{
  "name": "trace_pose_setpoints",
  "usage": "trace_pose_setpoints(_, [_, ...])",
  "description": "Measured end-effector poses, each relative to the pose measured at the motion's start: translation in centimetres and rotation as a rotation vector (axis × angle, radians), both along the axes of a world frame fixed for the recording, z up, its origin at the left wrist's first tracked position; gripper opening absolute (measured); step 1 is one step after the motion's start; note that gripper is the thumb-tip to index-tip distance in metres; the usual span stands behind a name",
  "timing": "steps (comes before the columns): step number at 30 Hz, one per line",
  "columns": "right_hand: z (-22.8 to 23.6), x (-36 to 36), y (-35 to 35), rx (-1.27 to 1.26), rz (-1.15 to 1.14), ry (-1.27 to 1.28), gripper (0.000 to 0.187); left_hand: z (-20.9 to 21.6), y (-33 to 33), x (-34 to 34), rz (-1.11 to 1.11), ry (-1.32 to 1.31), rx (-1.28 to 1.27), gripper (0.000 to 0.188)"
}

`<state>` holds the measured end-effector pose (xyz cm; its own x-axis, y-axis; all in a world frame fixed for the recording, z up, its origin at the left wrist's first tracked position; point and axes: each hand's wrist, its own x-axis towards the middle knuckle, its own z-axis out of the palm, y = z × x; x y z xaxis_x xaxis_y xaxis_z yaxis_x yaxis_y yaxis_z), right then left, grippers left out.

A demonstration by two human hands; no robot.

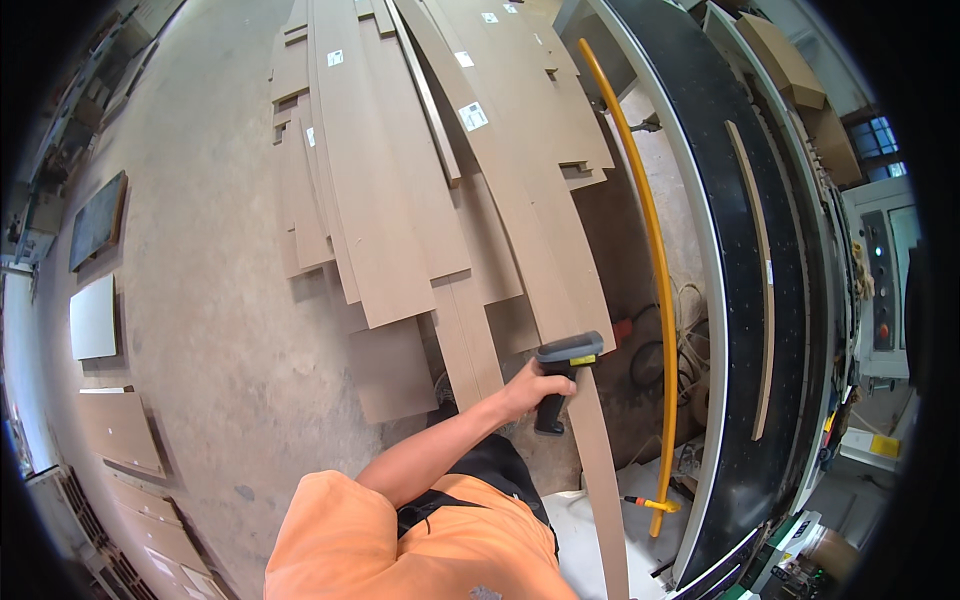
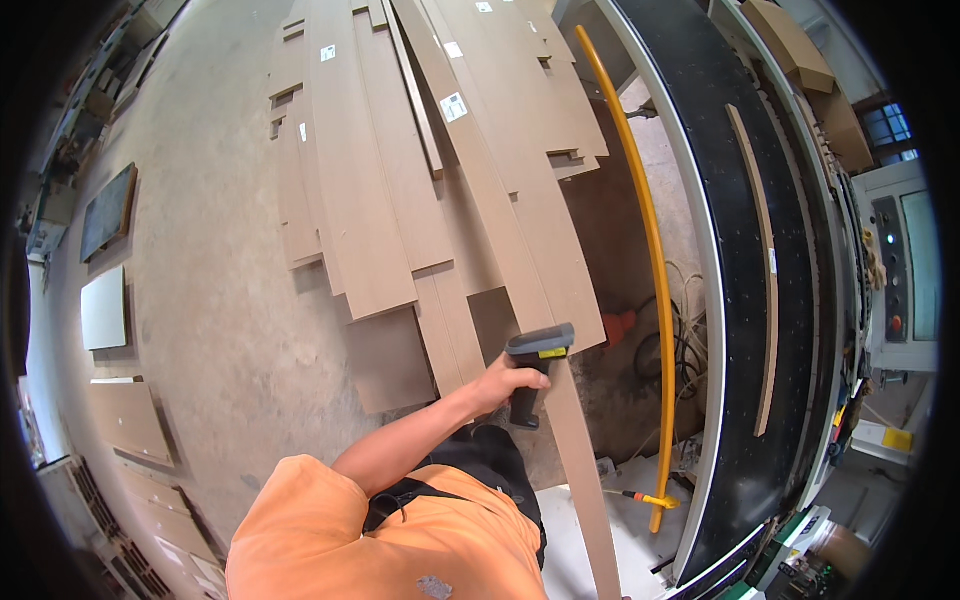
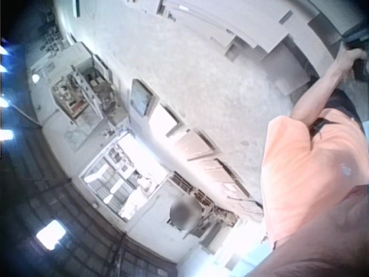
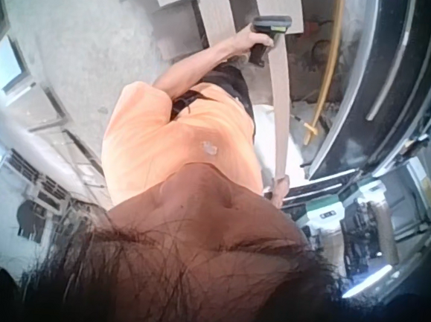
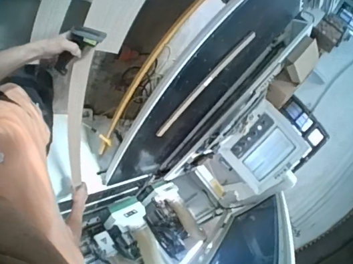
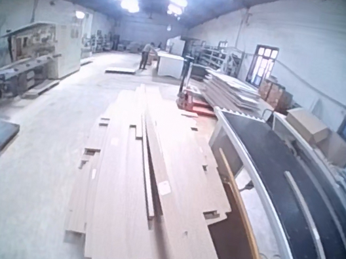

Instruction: The person repeatedly picks up long wooden planks from a pile on the floor, scans their labels with a handheld barcode scanner, and places them on a nearby worktable. The person continues this cycle of picking, scanning, and placing planks throughout the clip.

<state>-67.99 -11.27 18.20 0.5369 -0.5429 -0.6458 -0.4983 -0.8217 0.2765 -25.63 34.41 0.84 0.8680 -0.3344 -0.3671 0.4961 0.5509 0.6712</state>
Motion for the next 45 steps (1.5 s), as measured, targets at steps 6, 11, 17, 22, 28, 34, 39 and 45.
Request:
trace_pose_setpoints(6, [0.9, 0.3, 1.2, -0.11, -0.018, 0.054, 0.056, -0.1, -0.3, -1.5, -0.05, -0.068, -0.182, 0.056])
trace_pose_setpoints(11, [1.8, 0.7, 0.1, -0.221, -0.206, 0.063, 0.051, 2.7, -0.8, -3.1, -0.231, -0.211, -0.112, 0.05])
trace_pose_setpoints(17, [1.8, -0.2, -3.5, -0.365, -0.205, 0.085, 0.042, 7.3, 0.0, -6.7, -0.305, -0.359, -0.082, 0.019])
trace_pose_setpoints(22, [-0.4, -0.4, -8.8, -0.254, 0.002, -0.014, 0.054, 9.5, 1.6, -11.2, -0.282, -0.354, -0.039, 0.017])
trace_pose_setpoints(28, [-1.0, 1.6, -12.3, -0.235, 0.181, 0.048, 0.042, 10.6, 4.0, -18.7, -0.084, -0.426, -0.017, 0.015])
trace_pose_setpoints(34, [-2.9, 8.1, -3.1, -0.084, 0.456, -0.008, 0.042, 10.7, 11.4, -27.6, 0.118, -0.41, 0.053, 0.015])
trace_pose_setpoints(39, [-8.3, 12.1, 18.1, 0.14, 0.768, -0.062, 0.044, 9.8, 21.5, -38.8, 0.343, -0.436, 0.099, 0.015])
trace_pose_setpoints(45, [-12.9, 10.0, 54.0, 0.427, 1.33, 0.042, 0.047, 9.7, 38.3, -55.9, 0.809, -0.458, 0.281, 0.016])
